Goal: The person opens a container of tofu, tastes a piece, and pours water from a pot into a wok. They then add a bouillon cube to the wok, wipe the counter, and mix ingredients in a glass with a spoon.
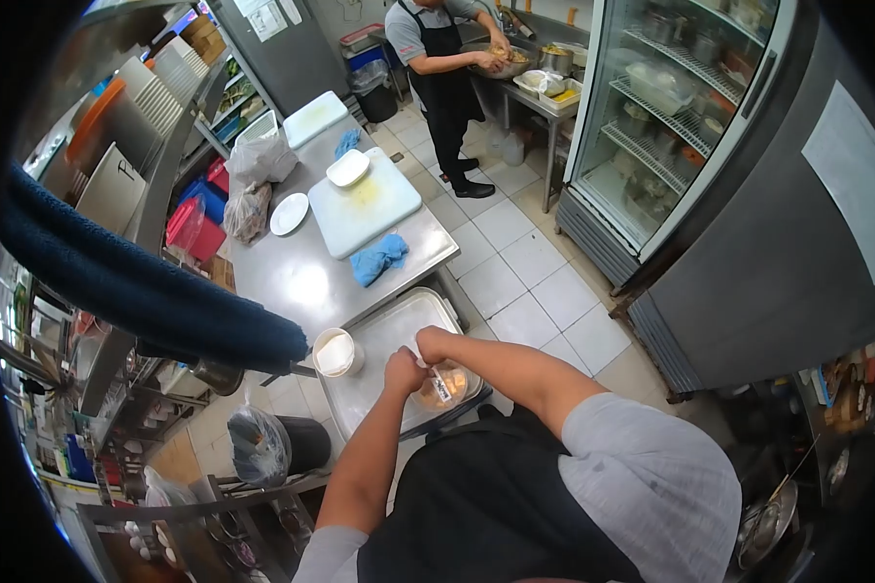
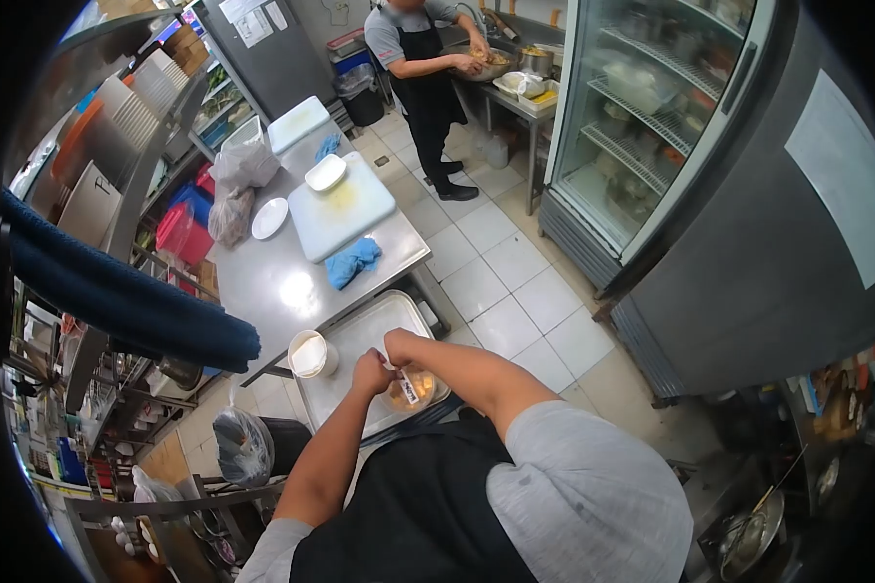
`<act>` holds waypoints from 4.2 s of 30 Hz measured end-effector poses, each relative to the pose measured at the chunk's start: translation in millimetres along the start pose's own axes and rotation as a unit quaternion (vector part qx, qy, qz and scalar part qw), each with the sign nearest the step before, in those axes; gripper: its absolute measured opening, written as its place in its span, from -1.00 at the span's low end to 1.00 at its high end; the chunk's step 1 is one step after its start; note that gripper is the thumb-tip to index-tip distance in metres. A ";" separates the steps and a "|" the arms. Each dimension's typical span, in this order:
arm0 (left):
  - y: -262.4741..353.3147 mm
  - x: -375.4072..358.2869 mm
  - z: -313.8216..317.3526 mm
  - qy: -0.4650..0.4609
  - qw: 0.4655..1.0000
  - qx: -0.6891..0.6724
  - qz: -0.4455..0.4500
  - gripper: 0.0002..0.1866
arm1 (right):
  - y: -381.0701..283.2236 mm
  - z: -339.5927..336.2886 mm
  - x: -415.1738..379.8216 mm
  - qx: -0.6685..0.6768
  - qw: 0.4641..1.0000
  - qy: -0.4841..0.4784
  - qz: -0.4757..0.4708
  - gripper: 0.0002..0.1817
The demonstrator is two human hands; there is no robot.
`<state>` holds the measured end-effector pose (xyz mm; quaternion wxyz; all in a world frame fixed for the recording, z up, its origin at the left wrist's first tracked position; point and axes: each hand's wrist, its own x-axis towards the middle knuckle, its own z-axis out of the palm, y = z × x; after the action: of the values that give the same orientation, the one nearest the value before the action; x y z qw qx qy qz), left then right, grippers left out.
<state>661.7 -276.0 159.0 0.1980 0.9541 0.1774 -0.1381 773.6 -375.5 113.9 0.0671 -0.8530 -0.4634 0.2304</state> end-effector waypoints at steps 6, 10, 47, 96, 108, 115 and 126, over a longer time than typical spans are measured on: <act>2.2 1.1 -4.0 -0.009 0.999 -0.009 0.035 -0.38 | -2.7 2.2 -3.7 0.024 0.999 -0.010 0.031 -0.71; 1.0 3.0 -0.5 -0.015 0.999 -0.018 0.039 -0.36 | -5.4 -8.9 -6.1 0.010 0.998 -0.061 0.003 -0.70; -11.6 -6.4 -7.0 -0.029 0.995 -0.092 -0.003 -0.40 | -5.4 -7.7 -3.3 0.069 0.993 -0.067 -0.070 -0.50; -63.7 0.3 5.1 0.022 0.996 -0.047 0.078 -0.55 | 19.3 43.0 -53.4 0.419 0.897 0.016 0.139 -0.52; -43.7 -10.2 -15.0 -0.049 0.995 -0.079 -0.043 -0.36 | 5.6 24.0 -24.9 0.211 0.964 -0.049 0.155 -0.57; -28.3 -18.2 -16.4 -0.035 0.995 -0.070 -0.067 -0.27 | -1.3 20.7 -20.0 0.282 0.934 -0.052 0.214 -0.66; -17.8 0.2 -30.4 -0.119 0.992 0.021 0.027 -0.25 | -0.2 -2.3 -21.1 0.234 0.935 -0.157 0.214 -0.69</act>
<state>660.8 -247.7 180.0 0.2014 0.9391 0.1241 -0.2492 764.7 -392.4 122.9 0.1407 -0.8452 -0.2076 0.4720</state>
